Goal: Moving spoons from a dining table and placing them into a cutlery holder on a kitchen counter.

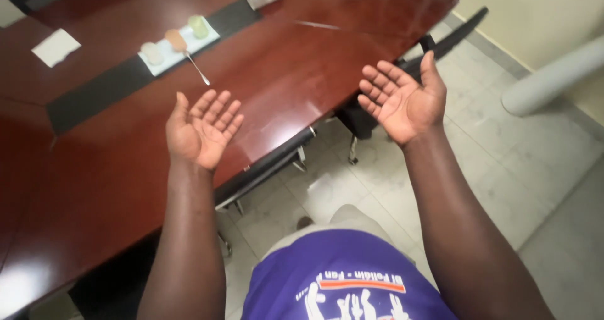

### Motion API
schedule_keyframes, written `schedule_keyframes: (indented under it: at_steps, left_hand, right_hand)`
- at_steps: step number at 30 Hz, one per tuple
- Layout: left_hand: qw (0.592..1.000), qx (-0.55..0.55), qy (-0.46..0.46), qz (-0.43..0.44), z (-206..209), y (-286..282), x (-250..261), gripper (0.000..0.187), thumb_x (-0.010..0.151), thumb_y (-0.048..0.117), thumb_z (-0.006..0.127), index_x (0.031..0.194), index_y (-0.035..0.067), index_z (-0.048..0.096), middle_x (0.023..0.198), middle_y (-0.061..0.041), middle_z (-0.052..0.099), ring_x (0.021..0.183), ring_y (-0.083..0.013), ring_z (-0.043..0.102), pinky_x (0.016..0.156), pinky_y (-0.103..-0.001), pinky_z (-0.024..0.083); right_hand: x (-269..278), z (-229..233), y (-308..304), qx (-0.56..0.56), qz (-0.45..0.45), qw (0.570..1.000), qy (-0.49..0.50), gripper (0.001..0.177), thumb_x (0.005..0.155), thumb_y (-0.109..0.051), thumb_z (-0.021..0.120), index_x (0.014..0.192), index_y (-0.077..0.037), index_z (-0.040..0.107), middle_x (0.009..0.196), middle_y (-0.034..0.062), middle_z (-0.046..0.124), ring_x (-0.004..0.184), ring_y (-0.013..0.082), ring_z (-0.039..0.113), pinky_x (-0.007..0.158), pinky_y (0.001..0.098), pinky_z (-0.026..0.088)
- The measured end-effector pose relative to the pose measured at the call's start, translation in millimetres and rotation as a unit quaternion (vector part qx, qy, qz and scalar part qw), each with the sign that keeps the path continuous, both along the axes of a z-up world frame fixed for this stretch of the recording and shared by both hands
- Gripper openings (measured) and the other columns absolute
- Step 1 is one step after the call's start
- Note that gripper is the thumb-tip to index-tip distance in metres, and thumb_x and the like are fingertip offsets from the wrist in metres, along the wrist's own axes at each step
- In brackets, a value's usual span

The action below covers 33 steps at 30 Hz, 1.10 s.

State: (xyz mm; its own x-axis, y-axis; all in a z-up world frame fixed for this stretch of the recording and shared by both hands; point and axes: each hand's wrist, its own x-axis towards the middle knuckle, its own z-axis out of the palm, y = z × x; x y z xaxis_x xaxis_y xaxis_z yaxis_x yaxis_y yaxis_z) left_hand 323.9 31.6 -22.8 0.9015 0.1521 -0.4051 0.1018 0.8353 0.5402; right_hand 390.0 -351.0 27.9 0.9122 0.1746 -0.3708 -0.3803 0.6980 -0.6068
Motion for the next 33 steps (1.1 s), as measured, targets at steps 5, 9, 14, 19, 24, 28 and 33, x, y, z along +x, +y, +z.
schedule_keyframes:
  at_steps: [5,9,14,19,24,28,33]
  left_hand:
    - [0.999,0.020,0.017,0.038,-2.4,13.4,5.8,0.062,0.087,0.061,0.064,0.123,0.010,0.063,0.139,-0.017,0.065,0.130,-0.0420,0.062,0.109,-0.058,0.051]
    - [0.996,0.030,0.023,0.085,2.0,18.9,14.1,0.061,0.090,0.061,0.061,0.124,0.010,0.062,0.138,-0.018,0.065,0.128,-0.0423,0.063,0.108,-0.059,0.051]
    - [0.989,0.033,0.038,0.140,8.8,27.0,31.6,0.059,0.092,0.059,0.060,0.124,0.010,0.061,0.139,-0.018,0.065,0.129,-0.0423,0.063,0.109,-0.059,0.050]
    - [0.979,0.044,0.052,0.195,20.9,33.6,47.6,0.058,0.093,0.058,0.060,0.125,0.010,0.059,0.139,-0.018,0.065,0.128,-0.0416,0.063,0.108,-0.059,0.051]
    - [0.962,0.044,0.080,0.256,33.6,25.3,53.5,0.057,0.094,0.058,0.058,0.127,0.011,0.058,0.140,-0.015,0.065,0.129,-0.0388,0.063,0.110,-0.057,0.051]
    - [0.955,0.044,0.085,0.282,30.1,29.3,51.2,0.057,0.095,0.056,0.057,0.129,0.011,0.056,0.143,-0.016,0.062,0.132,-0.0387,0.062,0.111,-0.057,0.049]
    - [0.947,0.075,0.115,0.290,13.7,56.7,59.7,0.056,0.098,0.057,0.055,0.130,0.012,0.053,0.143,-0.014,0.062,0.131,-0.0364,0.062,0.111,-0.055,0.049]
  right_hand:
    - [39.5,-16.3,15.8,0.009,0.037,0.999,0.016,0.077,0.081,-0.068,0.056,0.119,-0.002,0.063,0.121,0.0226,0.072,0.099,0.0389,0.074,0.085,0.0535,0.063]
    - [80.6,-21.2,35.4,0.010,0.070,0.997,0.017,0.078,0.080,-0.070,0.057,0.120,-0.004,0.063,0.123,0.0212,0.072,0.102,0.0387,0.073,0.087,0.0525,0.062]
    - [135.9,-27.5,68.1,0.022,0.146,0.989,0.020,0.078,0.081,-0.071,0.056,0.118,-0.003,0.065,0.120,0.0220,0.073,0.100,0.0390,0.073,0.087,0.0537,0.061]
    - [186.3,-35.5,108.2,0.045,0.233,0.971,0.021,0.077,0.084,-0.071,0.055,0.118,-0.002,0.065,0.120,0.0236,0.072,0.099,0.0402,0.073,0.086,0.0562,0.061]
    - [221.3,-48.8,139.6,0.049,0.304,0.951,0.034,0.078,0.084,-0.073,0.056,0.120,-0.004,0.063,0.123,0.0234,0.072,0.102,0.0396,0.074,0.087,0.0571,0.061]
    - [240.9,-69.7,169.0,0.040,0.346,0.936,0.048,0.079,0.083,-0.074,0.057,0.121,-0.005,0.063,0.123,0.0227,0.071,0.102,0.0389,0.073,0.086,0.0568,0.062]
    - [257.2,-94.4,212.9,0.047,0.389,0.917,0.077,0.077,0.090,-0.073,0.053,0.119,-0.003,0.063,0.123,0.0249,0.071,0.100,0.0405,0.074,0.085,0.0580,0.062]
